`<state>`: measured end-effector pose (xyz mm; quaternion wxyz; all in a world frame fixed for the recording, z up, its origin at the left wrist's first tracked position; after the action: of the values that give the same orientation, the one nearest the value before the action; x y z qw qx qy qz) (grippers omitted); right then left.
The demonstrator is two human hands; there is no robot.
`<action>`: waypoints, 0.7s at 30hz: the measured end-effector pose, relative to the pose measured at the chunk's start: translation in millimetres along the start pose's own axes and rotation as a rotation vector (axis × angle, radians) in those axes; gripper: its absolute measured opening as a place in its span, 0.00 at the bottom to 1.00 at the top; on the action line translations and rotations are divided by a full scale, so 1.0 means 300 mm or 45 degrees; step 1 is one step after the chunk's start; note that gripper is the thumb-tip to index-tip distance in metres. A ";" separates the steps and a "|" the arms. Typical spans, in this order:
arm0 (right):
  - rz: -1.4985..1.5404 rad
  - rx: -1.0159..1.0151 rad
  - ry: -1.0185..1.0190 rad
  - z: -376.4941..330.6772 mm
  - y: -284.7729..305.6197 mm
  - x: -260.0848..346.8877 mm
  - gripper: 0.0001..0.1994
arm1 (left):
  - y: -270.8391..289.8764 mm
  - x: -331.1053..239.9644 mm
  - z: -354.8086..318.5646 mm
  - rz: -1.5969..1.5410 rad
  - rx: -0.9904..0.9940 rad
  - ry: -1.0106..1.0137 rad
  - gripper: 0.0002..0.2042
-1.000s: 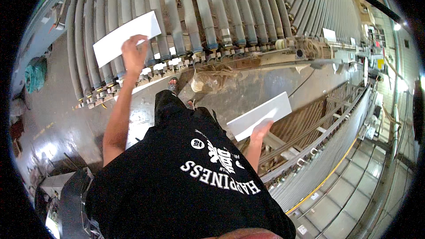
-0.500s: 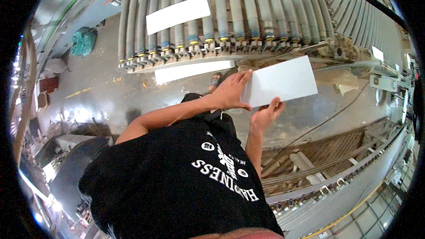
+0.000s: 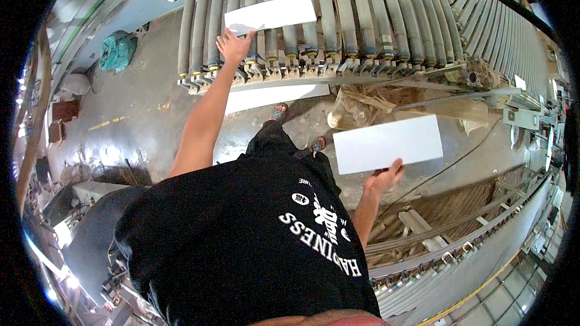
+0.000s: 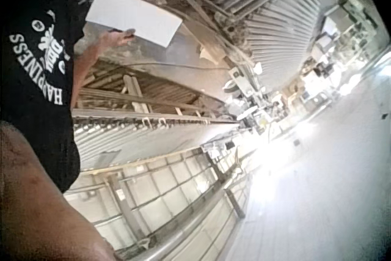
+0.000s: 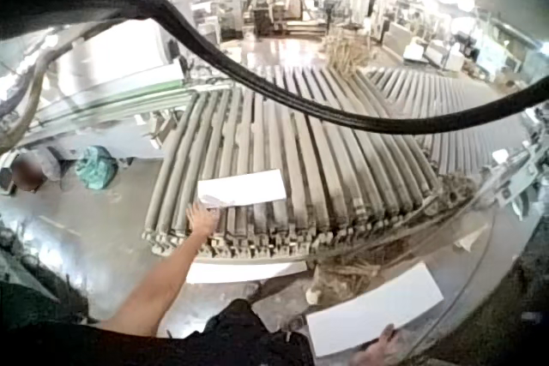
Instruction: The person carries white panels to a roller conveyor, walks through a workshop to a machine, and feeds a long white panel into an edge-banding machine by hand.
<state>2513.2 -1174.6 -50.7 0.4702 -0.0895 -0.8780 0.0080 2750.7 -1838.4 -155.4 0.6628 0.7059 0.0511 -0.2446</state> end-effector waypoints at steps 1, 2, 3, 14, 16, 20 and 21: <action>0.025 -0.071 0.043 -0.015 0.010 0.000 0.37 | -0.018 -0.030 -0.005 0.013 -0.014 -0.099 0.65; 0.035 -0.139 0.079 -0.034 0.019 -0.005 0.35 | -0.032 -0.049 -0.024 0.032 -0.024 -0.184 0.65; 0.051 -0.206 0.122 -0.046 0.026 -0.014 0.32 | -0.051 -0.093 -0.008 0.039 0.023 -0.263 0.65; -0.036 -0.101 0.130 -0.213 -0.329 -0.199 0.39 | 0.122 -0.572 -0.507 -0.707 0.656 -0.993 0.52; 0.006 -0.019 0.144 -0.259 -0.455 -0.218 0.35 | 0.131 -0.623 -0.647 -0.713 0.734 -1.258 0.56; -0.039 0.133 0.192 -0.327 -0.630 -0.249 0.24 | 0.170 -0.617 -0.740 -0.727 0.908 -1.323 0.67; -0.052 0.162 0.202 -0.344 -0.664 -0.255 0.23 | 0.167 -0.610 -0.744 -0.759 0.971 -1.287 0.69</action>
<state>2610.1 -1390.4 -36.9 0.5431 -0.0417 -0.8373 0.0471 2672.3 -1583.6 -33.8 0.2160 0.6448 -0.1615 -0.7152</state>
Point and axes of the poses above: each hand's wrist, its own z-axis towards the middle knuckle, its own y-axis out of the back of the hand, x = y × z, the point moved 8 cm from there along z, towards the middle knuckle, and after that the axes turned 6 degrees about -y, right-handed, at the moved point
